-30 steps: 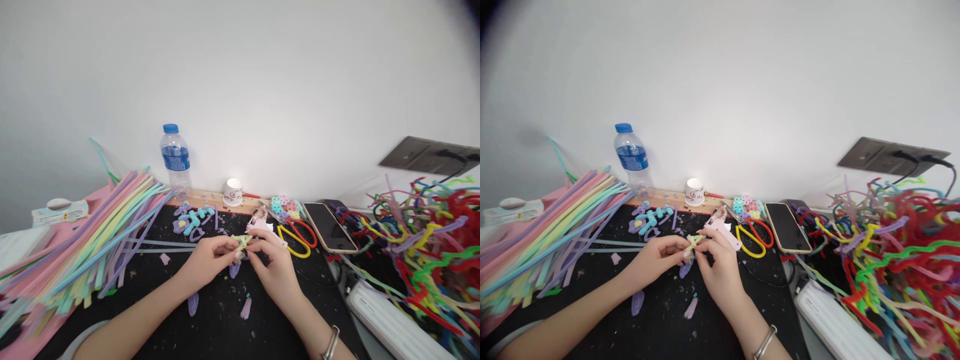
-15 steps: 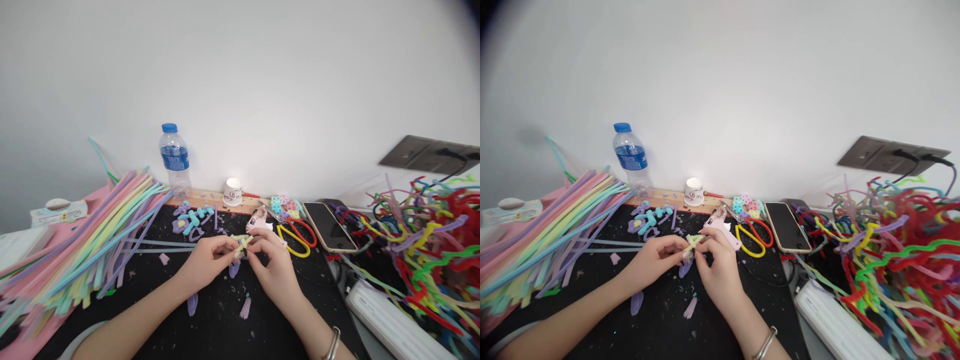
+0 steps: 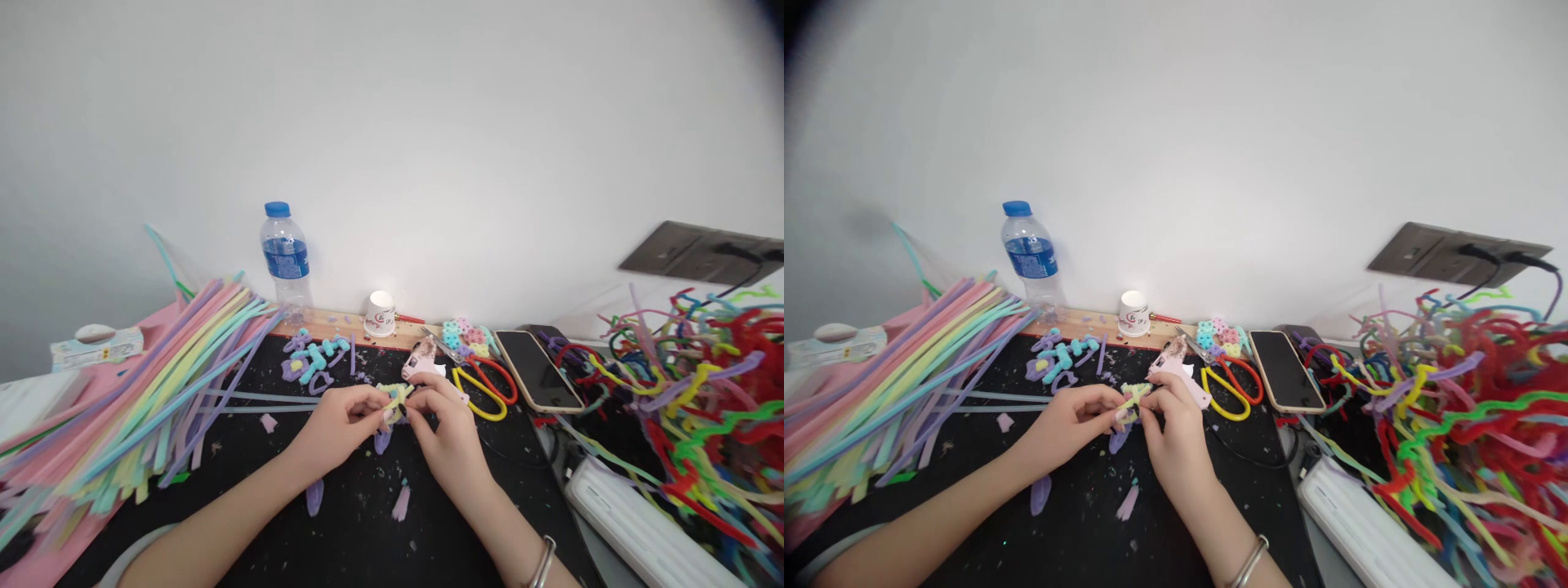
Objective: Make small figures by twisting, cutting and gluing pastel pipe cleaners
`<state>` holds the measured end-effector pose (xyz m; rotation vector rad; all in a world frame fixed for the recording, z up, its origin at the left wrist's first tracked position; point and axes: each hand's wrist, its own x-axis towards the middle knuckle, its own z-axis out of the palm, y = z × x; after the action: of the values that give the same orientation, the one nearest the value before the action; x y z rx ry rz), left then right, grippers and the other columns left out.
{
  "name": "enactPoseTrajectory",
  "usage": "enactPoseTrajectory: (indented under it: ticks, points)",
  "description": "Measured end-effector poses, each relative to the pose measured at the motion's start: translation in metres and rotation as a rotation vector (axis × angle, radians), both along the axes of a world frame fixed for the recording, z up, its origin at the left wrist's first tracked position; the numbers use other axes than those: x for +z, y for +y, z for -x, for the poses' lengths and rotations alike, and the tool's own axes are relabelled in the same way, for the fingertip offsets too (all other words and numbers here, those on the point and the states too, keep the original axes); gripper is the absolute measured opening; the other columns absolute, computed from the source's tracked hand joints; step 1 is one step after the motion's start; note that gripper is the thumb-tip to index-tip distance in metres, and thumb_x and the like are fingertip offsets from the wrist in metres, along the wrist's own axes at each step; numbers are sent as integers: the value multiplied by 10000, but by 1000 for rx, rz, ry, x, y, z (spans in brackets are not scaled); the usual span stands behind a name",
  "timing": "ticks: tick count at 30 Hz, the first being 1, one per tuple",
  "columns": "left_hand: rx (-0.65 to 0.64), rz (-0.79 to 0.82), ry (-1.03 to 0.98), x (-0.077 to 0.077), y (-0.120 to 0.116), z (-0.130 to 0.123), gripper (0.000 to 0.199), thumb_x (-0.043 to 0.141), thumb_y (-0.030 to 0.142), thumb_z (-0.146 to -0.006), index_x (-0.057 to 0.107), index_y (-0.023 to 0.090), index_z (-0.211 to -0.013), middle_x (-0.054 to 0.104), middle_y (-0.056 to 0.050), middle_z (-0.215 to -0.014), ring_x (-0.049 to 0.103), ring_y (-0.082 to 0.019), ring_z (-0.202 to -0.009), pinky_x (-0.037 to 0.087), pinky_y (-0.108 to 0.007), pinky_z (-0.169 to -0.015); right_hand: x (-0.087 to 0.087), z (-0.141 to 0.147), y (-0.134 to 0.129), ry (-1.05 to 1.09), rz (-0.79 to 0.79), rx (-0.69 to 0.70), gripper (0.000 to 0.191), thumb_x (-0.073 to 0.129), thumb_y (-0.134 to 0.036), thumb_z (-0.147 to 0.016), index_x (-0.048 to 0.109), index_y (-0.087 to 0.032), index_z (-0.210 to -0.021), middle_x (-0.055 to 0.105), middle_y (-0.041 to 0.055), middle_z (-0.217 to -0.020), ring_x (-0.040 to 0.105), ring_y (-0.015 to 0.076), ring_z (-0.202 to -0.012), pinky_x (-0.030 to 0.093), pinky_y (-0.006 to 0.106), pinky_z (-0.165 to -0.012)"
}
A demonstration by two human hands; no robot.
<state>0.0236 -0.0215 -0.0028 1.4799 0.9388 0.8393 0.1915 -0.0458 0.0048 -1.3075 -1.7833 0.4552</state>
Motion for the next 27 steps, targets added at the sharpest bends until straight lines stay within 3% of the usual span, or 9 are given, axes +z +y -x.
enactPoseTrajectory:
  ticks: [10, 27]
  points:
    - [11, 9, 12, 3, 1, 0, 126, 581, 207, -771, 653, 127, -838, 666, -37, -745, 627, -153, -680, 511, -253, -639, 1, -2, -2, 2, 17, 26, 150, 504, -56, -778, 583, -170, -721, 583, 100, -1024, 591, 185, -915, 470, 276, -762]
    - [-40, -175, 94, 6, 0, 3, 133, 564, 219, -799, 673, 143, -810, 670, -34, -735, 599, -143, -671, 472, -223, -611, 1, 1, -4, 25, -21, 20, 166, 499, -73, -777, 501, -186, -655, 572, 79, -960, 572, 187, -924, 437, 292, -794]
